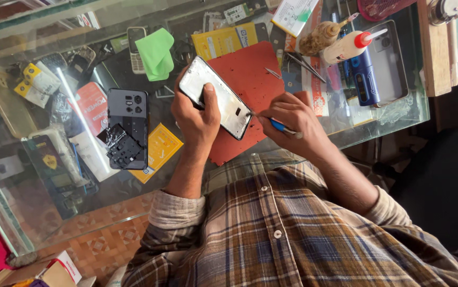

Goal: The person holds a disassembled smartphone frame on a red mat and scrapes old adhesive and debris from its edges with a small pry tool, at one point picking up a glue bottle and applying liquid to the frame before continuing to scrape and clean the phone body.

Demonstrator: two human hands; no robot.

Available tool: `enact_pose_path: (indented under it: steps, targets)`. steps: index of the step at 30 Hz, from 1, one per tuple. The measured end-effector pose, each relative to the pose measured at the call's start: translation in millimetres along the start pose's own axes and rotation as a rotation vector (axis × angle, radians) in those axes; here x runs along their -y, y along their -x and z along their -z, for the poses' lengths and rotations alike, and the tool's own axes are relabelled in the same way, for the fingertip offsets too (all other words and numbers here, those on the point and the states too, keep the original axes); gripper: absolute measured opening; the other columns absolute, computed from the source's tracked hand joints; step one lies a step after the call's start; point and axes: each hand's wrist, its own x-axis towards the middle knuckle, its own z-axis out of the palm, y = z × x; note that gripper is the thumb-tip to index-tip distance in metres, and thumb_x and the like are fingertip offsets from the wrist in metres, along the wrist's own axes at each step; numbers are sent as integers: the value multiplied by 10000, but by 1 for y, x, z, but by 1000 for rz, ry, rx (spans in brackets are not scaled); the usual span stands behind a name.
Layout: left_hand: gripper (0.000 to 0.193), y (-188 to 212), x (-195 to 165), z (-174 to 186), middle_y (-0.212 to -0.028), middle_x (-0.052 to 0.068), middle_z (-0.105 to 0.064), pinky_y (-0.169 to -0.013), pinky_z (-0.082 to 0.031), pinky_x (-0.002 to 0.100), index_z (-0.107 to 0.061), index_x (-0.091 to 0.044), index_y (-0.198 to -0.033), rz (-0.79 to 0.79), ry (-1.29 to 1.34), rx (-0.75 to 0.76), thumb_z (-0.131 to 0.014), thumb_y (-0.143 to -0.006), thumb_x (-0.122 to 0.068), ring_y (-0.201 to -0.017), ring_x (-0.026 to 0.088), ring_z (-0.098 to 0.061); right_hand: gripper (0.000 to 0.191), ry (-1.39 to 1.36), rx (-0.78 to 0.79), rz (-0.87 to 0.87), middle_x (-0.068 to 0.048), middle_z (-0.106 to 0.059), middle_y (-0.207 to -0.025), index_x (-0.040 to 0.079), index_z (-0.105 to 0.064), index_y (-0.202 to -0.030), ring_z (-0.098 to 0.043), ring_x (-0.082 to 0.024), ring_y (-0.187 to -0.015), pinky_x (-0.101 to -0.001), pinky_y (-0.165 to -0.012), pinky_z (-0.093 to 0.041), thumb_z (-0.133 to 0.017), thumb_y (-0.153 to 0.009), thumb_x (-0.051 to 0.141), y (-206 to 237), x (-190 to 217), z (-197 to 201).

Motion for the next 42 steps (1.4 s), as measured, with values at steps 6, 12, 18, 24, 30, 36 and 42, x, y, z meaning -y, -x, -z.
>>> enact_pose_path:
  steps: [6, 12, 18, 24, 30, 36, 42]
  targets:
    - [393, -4, 1, 4, -1203, 150, -715, -967, -576, 359, -583, 16, -1368, 136, 44, -4, -656, -1002, -106, -1074, 219, -727, 317, 232, -168, 58, -89, -687, -1073, 51, -711, -1207, -616, -290, -1064, -446, -985, -397, -781, -901, 96, 18, -3, 27]
    - [542, -10, 12, 7, -1293, 158, -687, -1008, -540, 344, -516, 27, -1453, 297, 103, 10, -648, -945, -110, -1155, 222, -690, 585, 621, -103, 227, -166, -683, -1151, 69, -702, -1263, -622, -366, -1106, -460, -964, -416, -631, -704, -85, 23, -14, 39]
    - [524, -8, 14, 4, -1214, 151, -695, -976, -547, 352, -546, 36, -1435, 274, 34, 33, -647, -937, -92, -1074, 225, -691, 331, 532, -384, -11, -155, -669, -1184, -9, -676, -1269, -625, -386, -1079, -468, -941, -514, -723, -946, 40, 1, -55, 33]
    - [488, -8, 15, 4, -1138, 142, -704, -912, -570, 347, -586, 29, -1378, 353, 102, 33, -635, -907, -89, -987, 217, -696, 163, 584, -429, 32, -131, -658, -1027, 44, -666, -1038, -654, -363, -986, -475, -902, -541, -741, -893, 50, -21, -66, 22]
    - [457, -8, 18, 3, -1214, 168, -691, -986, -557, 374, -569, 33, -1379, 211, 7, 0, -629, -934, -50, -1085, 254, -705, 172, 182, -226, 174, -127, -673, -1099, 21, -627, -1093, -703, -301, -948, -389, -786, -594, -635, -922, 4, -4, -13, 8]
    - [460, -12, 12, -2, -1205, 189, -661, -966, -562, 394, -534, 38, -1377, 220, -64, 16, -624, -932, -35, -1076, 306, -699, 205, 190, -136, 121, -49, -714, -956, 84, -741, -1124, -681, -252, -820, -391, -707, -557, -675, -945, 9, -2, 11, -6]
    - [437, -18, 11, -4, -1236, 212, -627, -999, -539, 422, -524, 41, -1357, 174, -148, 32, -618, -935, -28, -1129, 355, -671, 209, 15, -107, -75, -77, -725, -984, 57, -756, -1105, -667, -175, -651, -323, -595, -541, -701, -903, 48, -1, 8, -13]
